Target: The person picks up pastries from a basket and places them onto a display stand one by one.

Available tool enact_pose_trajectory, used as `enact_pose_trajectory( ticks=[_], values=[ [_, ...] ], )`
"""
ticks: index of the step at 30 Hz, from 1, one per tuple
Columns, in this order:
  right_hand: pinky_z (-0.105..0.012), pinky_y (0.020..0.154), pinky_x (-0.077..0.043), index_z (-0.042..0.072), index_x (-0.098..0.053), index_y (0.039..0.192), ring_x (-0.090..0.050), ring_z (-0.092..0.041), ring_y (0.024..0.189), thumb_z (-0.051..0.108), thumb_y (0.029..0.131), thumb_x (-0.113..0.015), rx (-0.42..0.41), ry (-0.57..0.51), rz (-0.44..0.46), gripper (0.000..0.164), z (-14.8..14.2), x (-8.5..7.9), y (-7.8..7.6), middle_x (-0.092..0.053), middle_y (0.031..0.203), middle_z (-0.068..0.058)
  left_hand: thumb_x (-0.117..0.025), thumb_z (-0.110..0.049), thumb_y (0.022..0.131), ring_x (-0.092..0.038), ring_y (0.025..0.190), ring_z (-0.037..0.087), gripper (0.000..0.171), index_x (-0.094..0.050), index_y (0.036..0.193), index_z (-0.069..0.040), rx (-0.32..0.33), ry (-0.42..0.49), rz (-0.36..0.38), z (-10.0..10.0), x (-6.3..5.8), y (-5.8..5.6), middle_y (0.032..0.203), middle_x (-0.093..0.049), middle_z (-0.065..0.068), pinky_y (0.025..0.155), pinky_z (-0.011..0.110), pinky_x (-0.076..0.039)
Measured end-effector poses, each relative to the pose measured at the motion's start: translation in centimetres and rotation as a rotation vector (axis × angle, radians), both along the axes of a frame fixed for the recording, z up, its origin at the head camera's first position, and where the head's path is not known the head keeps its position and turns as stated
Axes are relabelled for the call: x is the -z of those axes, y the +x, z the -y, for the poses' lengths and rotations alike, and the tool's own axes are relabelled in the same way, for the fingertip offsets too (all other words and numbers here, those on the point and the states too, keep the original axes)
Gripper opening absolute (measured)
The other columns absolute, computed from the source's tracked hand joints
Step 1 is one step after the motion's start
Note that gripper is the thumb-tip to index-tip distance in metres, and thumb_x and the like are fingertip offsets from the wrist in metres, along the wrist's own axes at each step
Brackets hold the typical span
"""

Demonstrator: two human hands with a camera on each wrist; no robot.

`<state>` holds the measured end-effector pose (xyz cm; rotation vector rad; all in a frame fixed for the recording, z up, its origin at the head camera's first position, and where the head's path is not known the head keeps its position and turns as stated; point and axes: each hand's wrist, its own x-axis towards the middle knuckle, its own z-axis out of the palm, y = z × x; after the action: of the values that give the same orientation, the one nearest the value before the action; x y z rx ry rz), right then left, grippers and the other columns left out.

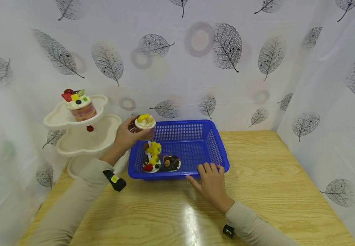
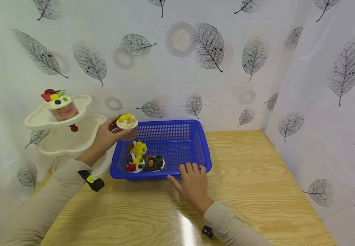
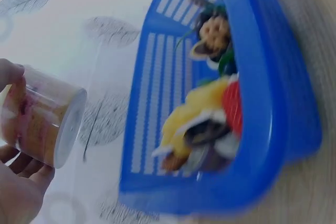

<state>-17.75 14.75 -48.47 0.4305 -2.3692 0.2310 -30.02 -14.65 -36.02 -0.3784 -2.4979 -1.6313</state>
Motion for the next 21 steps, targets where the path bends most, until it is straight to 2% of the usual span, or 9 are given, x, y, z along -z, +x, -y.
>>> enact_pose_trajectory(
  ticks=[6,12,16,19,21],
  values=[
    [-0.054,0.075,-0.038,0.009,-0.059,0.087,-0.053,-0.031,0.078,0.068,0.092,-0.035,0.002,0.002,-0.013,0.064,-0.1,0.0,-0.1,-0.058,0.081,-0.008,-0.075,-0.031,0.084,-0.047,0.127,0.034,0.078,-0.038,0.144,0.001,-0.058,-0.063,0.013,3.6,-1.2,1.0,0.138,-0.048,0.022,0.103,0.044,-0.043],
    [-0.054,0.075,-0.038,0.009,-0.058,0.087,-0.052,-0.030,0.078,0.068,0.092,-0.037,0.005,0.011,-0.005,0.063,-0.1,-0.1,0.1,-0.058,0.081,-0.008,-0.075,-0.037,0.082,-0.051,0.122,0.032,0.076,-0.045,0.141,0.000,-0.140,-0.107,0.008,6.2,-1.3,1.9,0.133,-0.055,0.020,0.101,0.043,-0.045],
    [-0.054,0.075,-0.038,0.009,-0.058,0.087,-0.052,-0.030,0.078,0.068,0.092,-0.038,0.004,0.010,-0.001,0.062,-0.2,-0.1,0.1,-0.058,0.081,-0.008,-0.076,-0.040,0.081,-0.054,0.118,0.026,0.076,-0.047,0.139,0.000,-0.207,-0.124,0.021,7.5,-1.1,2.5,0.130,-0.057,0.019,0.096,0.027,-0.049],
    [-0.054,0.075,-0.038,0.010,-0.058,0.087,-0.052,-0.030,0.078,0.068,0.092,-0.038,0.004,0.008,0.003,0.062,-0.1,0.0,0.0,-0.058,0.082,-0.007,-0.076,-0.037,0.082,-0.055,0.112,0.019,0.075,-0.047,0.139,0.001,-0.230,-0.103,0.033,8.3,-1.2,3.0,0.129,-0.056,0.020,0.086,0.011,-0.048],
    [-0.054,0.075,-0.038,0.009,-0.058,0.087,-0.052,-0.030,0.078,0.068,0.092,-0.038,0.001,0.006,0.002,0.062,-0.1,0.0,0.0,-0.058,0.082,-0.007,-0.076,-0.035,0.082,-0.055,0.107,0.013,0.073,-0.048,0.138,0.003,-0.243,-0.091,0.034,8.8,-1.3,3.4,0.128,-0.056,0.021,0.079,0.006,-0.046]
  ],
)
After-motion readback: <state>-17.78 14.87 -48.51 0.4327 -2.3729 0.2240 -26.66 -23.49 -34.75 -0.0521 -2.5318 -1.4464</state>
